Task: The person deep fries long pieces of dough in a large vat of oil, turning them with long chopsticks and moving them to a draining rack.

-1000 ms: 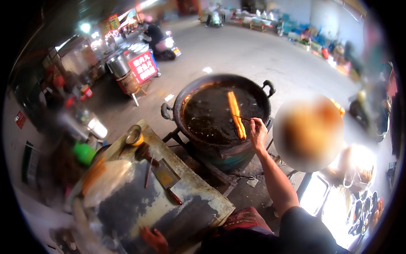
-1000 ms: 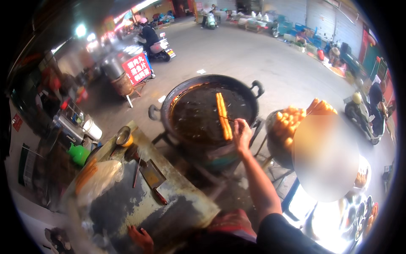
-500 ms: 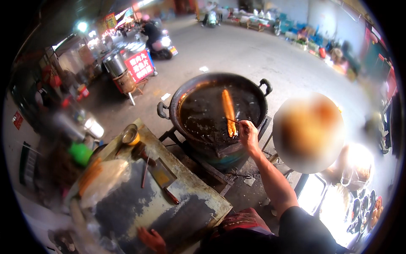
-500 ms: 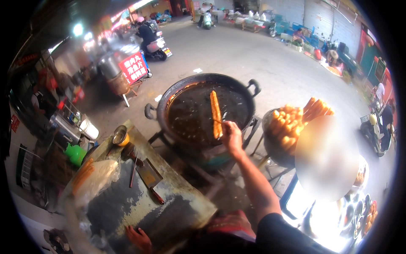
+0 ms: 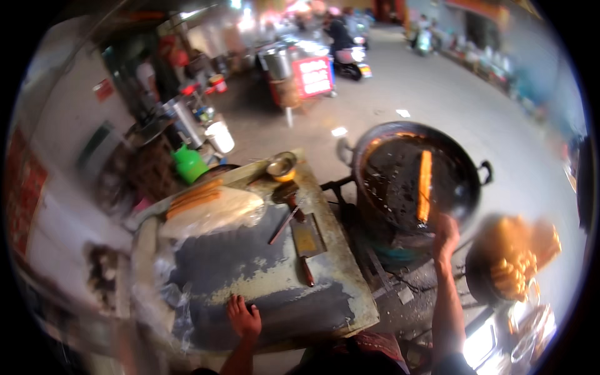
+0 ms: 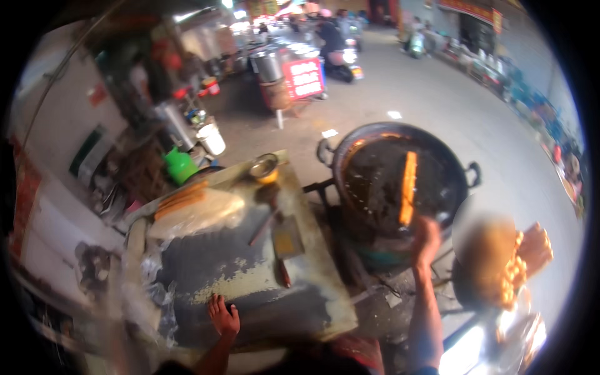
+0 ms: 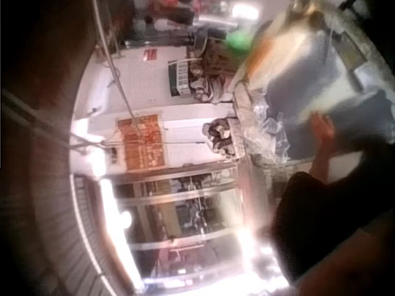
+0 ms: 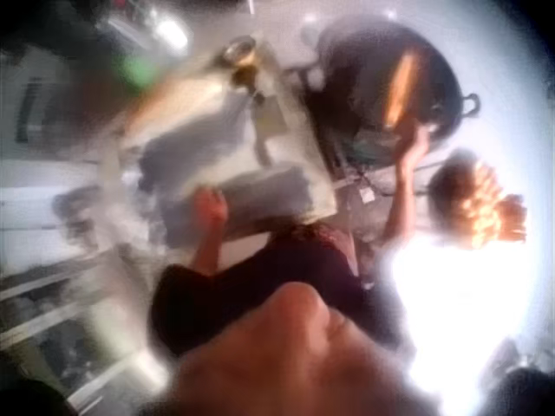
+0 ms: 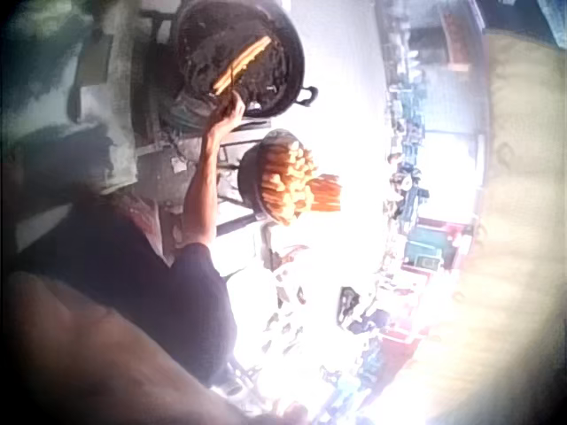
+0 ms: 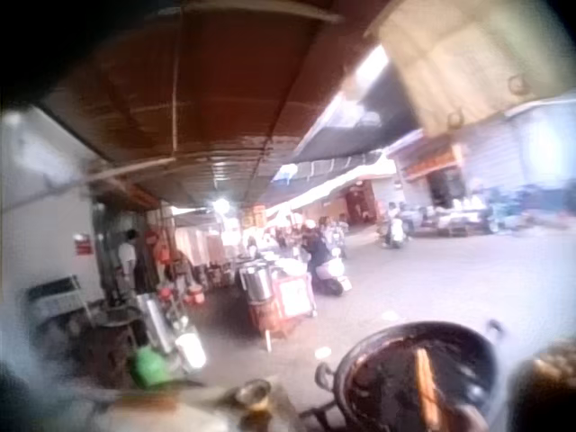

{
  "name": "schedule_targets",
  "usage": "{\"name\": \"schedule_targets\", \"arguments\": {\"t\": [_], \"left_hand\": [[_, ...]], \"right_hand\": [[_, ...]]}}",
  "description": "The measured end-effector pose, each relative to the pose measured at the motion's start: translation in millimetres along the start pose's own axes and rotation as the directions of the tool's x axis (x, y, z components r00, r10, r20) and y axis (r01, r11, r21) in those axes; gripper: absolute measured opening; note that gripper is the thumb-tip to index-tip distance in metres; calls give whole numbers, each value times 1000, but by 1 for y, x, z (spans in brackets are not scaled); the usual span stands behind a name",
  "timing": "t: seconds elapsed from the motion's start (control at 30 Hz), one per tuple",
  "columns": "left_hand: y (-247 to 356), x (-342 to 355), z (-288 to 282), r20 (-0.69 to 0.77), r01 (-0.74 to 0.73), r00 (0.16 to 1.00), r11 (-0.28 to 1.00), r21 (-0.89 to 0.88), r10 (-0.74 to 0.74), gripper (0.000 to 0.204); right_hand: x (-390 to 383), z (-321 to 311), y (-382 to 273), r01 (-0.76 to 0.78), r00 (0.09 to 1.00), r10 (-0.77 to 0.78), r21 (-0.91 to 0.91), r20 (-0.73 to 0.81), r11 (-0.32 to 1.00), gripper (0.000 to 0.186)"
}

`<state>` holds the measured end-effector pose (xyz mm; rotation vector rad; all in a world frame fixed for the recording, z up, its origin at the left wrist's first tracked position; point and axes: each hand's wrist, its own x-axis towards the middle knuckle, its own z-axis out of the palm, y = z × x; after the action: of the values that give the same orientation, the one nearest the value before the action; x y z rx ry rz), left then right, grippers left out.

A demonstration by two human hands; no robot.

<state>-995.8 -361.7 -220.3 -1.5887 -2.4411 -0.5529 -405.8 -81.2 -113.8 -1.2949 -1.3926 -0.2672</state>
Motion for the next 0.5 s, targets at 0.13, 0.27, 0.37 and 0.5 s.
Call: {"name": "schedule_targets", "arguments": {"t": [0.13, 0.27, 0.37, 0.5], "left_hand": [[0, -4, 1, 4, 24, 1000, 999, 24, -24, 55], [-1, -6, 1, -11, 39, 999, 999, 30, -39, 56], [0, -7, 0, -9, 58, 998, 998, 27, -57, 56], [-2, -6, 4, -5, 60, 998, 998, 18, -60, 56]], "right_hand": [[-10, 0, 14, -187, 982, 178, 206, 62, 960, 24], [-15, -9, 16, -156, 988, 150, 182, 47, 971, 14], [-19, -27, -17, -229, 973, 220, 137, 73, 964, 19], [-38, -43, -30, -94, 992, 98, -50, 83, 994, 23]]}}
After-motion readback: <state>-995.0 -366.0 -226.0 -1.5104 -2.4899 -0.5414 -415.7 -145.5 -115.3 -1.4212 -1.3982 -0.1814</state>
